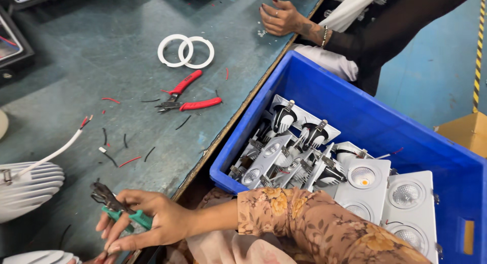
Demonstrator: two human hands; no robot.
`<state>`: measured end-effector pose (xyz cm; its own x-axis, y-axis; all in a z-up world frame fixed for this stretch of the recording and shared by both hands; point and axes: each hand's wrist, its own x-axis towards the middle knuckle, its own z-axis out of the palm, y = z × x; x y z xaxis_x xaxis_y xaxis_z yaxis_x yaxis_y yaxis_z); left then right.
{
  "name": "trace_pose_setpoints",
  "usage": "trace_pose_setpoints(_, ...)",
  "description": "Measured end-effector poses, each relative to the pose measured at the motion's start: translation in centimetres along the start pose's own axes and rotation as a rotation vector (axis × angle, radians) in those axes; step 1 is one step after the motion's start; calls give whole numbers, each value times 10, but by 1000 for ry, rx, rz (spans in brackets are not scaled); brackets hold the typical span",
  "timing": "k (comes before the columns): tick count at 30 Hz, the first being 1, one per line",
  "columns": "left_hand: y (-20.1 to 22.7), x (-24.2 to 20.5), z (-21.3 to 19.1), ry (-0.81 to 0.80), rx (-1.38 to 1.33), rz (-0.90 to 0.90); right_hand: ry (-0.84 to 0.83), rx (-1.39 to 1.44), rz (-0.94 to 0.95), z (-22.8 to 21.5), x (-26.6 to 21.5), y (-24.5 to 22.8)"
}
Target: The person assembles LED light fixtures by stripping wires and connecting them to the fixture. They use wire cutters and pliers to prepare and join the wires, then place the completed unit into a blue bin.
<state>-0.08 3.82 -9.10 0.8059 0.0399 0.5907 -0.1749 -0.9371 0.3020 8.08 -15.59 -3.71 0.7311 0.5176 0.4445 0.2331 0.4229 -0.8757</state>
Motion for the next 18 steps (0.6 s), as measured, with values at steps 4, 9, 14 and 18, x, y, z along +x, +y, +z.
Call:
trace_pose_setpoints(4, 23, 16, 0, 60, -69, -39, 29, -4, -15, -1, 2, 0)
trace_pose_setpoints(9, 56, 33, -26, 207, -198, -138, 47, -64, 6, -7, 4, -4)
trace_pose_setpoints(14, 95, 45, -79, 243, -347, -337, 17, -91, 193, -23, 5, -11)
trace_pose_setpoints(18, 107, 68, -80, 314, -588, -440, -48, -643, -35, -36, 18, -18)
